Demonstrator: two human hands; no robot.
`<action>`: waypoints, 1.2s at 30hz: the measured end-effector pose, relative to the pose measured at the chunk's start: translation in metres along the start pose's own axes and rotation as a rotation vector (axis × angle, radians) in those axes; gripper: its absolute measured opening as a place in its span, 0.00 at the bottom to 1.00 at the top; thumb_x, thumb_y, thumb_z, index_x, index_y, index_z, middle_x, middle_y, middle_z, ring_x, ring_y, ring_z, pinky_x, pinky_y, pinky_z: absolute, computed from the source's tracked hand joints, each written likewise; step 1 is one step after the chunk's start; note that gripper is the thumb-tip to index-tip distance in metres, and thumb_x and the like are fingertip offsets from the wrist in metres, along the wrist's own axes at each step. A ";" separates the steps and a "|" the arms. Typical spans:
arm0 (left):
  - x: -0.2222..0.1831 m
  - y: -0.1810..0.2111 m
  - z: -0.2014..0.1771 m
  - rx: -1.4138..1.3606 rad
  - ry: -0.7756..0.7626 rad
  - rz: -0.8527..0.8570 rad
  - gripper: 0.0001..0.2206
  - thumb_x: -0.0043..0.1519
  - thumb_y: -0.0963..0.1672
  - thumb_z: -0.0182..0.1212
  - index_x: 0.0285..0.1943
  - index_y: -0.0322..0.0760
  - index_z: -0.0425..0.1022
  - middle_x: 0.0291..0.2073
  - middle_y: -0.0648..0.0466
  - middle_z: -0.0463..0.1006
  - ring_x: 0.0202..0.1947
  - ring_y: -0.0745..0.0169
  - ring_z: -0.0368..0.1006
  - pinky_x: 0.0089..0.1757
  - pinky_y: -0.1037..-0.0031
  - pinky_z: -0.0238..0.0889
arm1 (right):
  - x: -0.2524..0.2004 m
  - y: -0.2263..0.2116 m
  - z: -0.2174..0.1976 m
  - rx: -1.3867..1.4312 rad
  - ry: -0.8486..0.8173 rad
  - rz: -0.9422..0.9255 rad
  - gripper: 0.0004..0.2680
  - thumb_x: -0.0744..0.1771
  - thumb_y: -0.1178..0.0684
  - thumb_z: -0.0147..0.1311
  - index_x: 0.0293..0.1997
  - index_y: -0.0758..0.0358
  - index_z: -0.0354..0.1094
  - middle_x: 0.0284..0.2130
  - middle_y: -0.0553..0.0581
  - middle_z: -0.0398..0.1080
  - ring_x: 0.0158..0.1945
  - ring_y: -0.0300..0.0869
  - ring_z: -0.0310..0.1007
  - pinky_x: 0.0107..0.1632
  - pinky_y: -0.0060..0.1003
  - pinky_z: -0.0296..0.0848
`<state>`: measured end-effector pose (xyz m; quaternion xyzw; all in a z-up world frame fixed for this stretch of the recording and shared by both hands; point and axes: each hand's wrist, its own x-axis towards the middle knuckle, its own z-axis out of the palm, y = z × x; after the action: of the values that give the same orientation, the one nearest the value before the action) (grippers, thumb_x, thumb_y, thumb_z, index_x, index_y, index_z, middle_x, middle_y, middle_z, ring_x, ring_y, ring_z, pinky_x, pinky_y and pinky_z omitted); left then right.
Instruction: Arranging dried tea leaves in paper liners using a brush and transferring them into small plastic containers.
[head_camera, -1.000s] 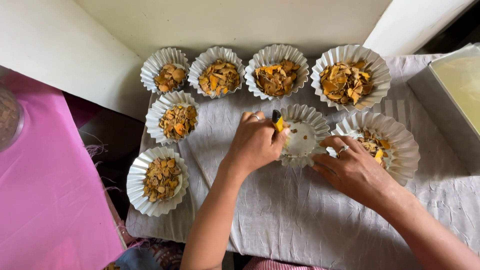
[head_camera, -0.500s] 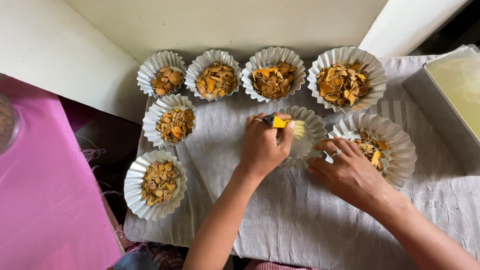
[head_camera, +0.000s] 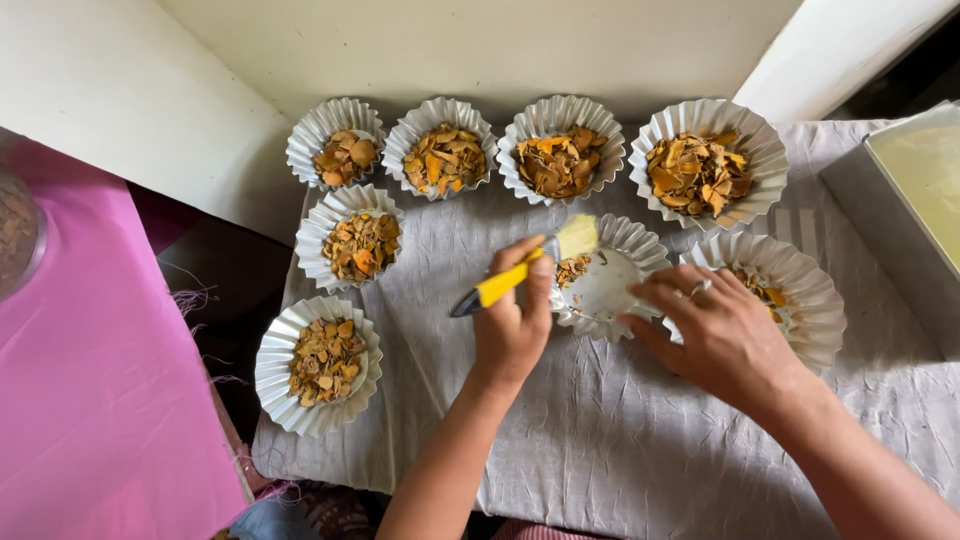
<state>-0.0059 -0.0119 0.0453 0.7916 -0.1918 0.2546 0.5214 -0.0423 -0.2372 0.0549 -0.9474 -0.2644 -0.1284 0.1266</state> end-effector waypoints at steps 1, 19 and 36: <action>-0.004 0.001 -0.001 -0.132 0.049 -0.164 0.14 0.71 0.46 0.49 0.55 0.31 0.73 0.40 0.44 0.78 0.38 0.49 0.79 0.43 0.67 0.73 | 0.011 -0.006 -0.008 0.102 -0.028 0.080 0.13 0.66 0.44 0.58 0.52 0.58 0.73 0.43 0.59 0.73 0.42 0.51 0.78 0.46 0.49 0.79; -0.018 -0.029 0.012 -0.507 0.235 -0.620 0.16 0.73 0.48 0.44 0.60 0.33 0.69 0.36 0.43 0.80 0.38 0.62 0.79 0.43 0.70 0.77 | 0.077 -0.008 0.080 0.181 -0.290 0.243 0.16 0.62 0.46 0.62 0.46 0.69 0.74 0.40 0.64 0.68 0.45 0.58 0.75 0.44 0.48 0.78; -0.021 -0.029 0.004 -0.490 0.284 -0.525 0.16 0.72 0.48 0.45 0.59 0.31 0.69 0.34 0.42 0.80 0.35 0.60 0.80 0.41 0.69 0.79 | 0.074 -0.006 0.051 0.522 -0.128 0.347 0.07 0.61 0.54 0.63 0.39 0.57 0.78 0.31 0.61 0.79 0.37 0.55 0.81 0.42 0.49 0.78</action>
<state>-0.0056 -0.0037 0.0099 0.6227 0.0363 0.1660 0.7638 0.0246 -0.1822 0.0306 -0.9201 -0.1302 0.0273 0.3684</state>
